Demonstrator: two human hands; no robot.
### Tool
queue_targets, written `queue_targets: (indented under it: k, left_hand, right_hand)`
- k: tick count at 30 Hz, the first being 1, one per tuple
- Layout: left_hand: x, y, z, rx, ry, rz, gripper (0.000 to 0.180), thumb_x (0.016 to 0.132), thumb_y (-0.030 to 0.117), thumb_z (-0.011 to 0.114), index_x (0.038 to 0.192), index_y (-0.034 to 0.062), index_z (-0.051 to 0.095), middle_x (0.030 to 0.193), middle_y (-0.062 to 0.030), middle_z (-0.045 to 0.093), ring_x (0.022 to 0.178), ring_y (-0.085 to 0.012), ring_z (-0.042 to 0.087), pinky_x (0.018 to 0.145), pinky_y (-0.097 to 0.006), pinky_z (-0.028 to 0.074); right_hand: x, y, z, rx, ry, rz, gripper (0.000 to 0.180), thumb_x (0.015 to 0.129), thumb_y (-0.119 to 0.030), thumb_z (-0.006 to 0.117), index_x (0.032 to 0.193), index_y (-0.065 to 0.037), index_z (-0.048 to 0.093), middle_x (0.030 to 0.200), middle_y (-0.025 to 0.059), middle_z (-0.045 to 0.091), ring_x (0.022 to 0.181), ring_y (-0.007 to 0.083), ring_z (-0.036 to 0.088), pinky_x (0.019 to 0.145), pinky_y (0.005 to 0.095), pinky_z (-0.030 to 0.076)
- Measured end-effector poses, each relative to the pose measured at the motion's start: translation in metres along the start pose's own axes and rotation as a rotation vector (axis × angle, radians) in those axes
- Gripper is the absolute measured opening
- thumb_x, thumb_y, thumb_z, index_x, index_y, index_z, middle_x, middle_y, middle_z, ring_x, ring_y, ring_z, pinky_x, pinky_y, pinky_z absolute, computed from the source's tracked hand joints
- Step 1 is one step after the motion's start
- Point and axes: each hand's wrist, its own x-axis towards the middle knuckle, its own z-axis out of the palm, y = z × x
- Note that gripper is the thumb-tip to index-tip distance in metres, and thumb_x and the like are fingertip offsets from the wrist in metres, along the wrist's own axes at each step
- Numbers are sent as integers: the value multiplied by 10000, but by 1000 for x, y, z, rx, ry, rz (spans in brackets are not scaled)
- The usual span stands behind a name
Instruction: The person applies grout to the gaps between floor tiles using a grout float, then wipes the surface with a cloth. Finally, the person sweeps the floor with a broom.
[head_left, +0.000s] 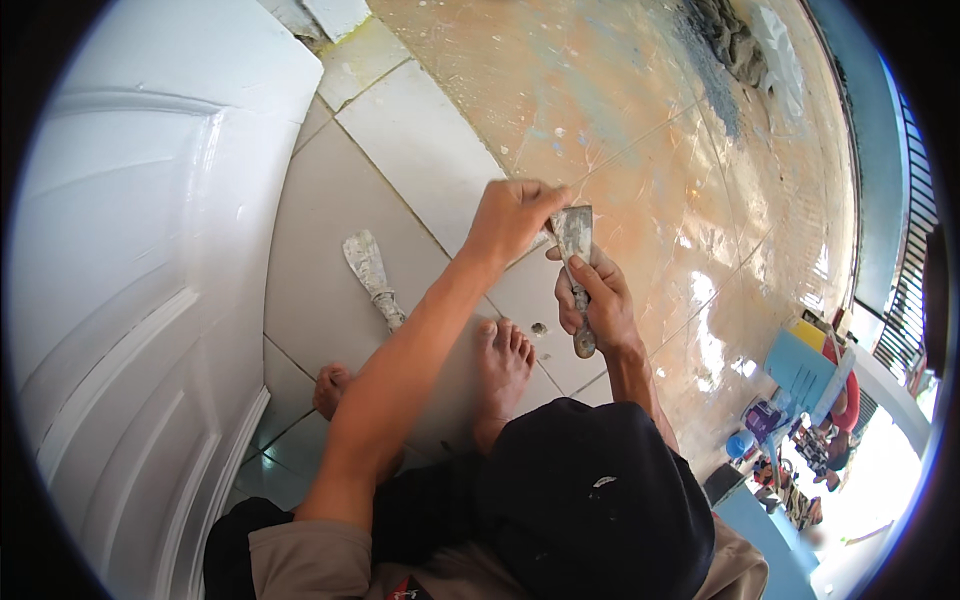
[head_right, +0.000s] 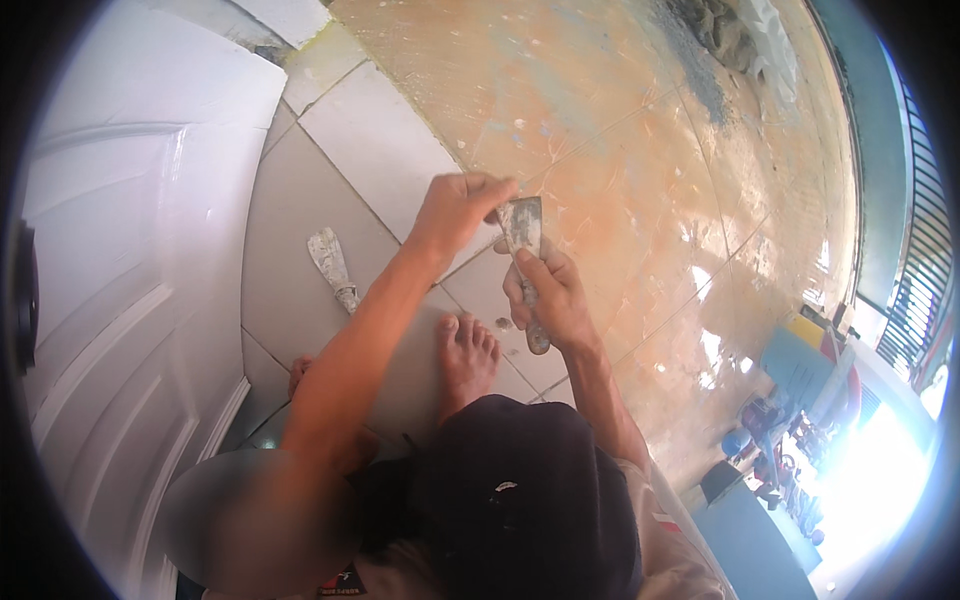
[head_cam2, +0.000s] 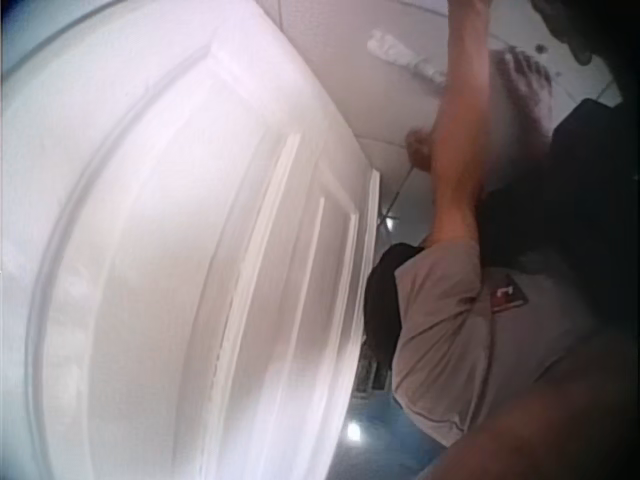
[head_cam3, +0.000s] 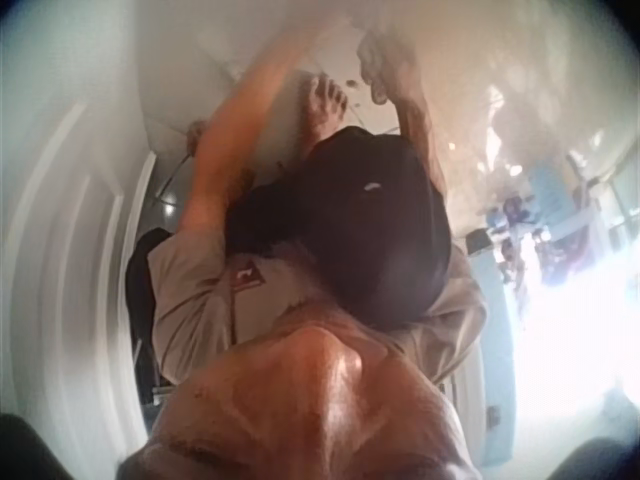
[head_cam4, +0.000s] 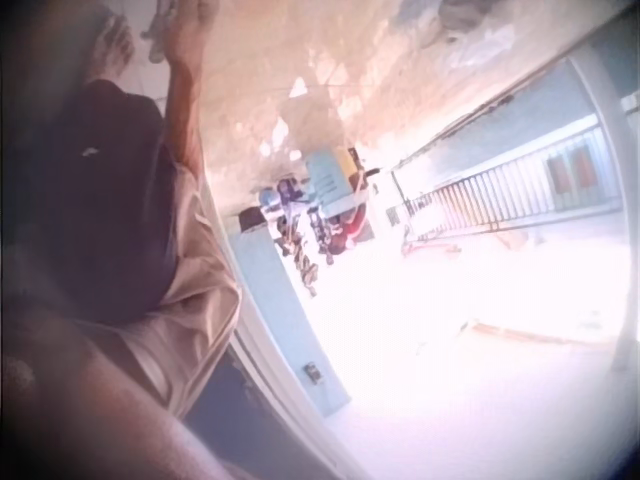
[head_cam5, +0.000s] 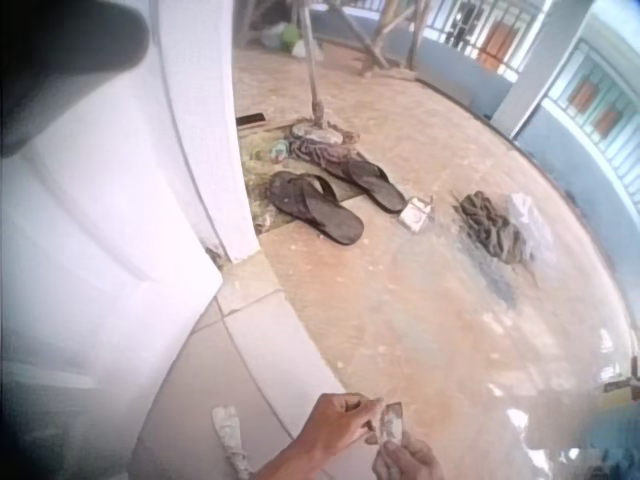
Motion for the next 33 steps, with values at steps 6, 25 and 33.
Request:
queue_targets:
  k: [6, 25, 33]
  left_hand:
    - [17, 2, 12, 333, -172, 143, 322, 961, 290, 715, 992, -27, 765, 824, -70, 728, 744, -109, 622, 673, -290, 487]
    - [-89, -60, 6, 673, 108, 860, 485, 898, 225, 666, 1332, 12, 624, 1364, -227, 598, 1257, -416, 580, 1088, -505, 456]
    - [-114, -102, -30, 1014, 338, 704, 591, 889, 126, 629, 1455, -11, 531, 1463, -233, 535, 1350, -402, 534, 1172, -513, 393]
  right_hand:
    - [-8, 5, -13, -48, 2, 10, 297, 1102, -196, 445, 1284, 0, 575, 605, 34, 517, 395, 95, 425, 392, 250, 393]
    - [19, 49, 5, -628, -146, -275, 389, 992, -140, 599, 1341, 9, 514, 1202, 134, 613, 1131, 271, 612, 915, 402, 512]
    - [33, 11, 31, -406, -171, 61, 646, 1030, -74, 492, 1617, -29, 226, 720, 100, 647, 525, 162, 628, 447, 282, 505]
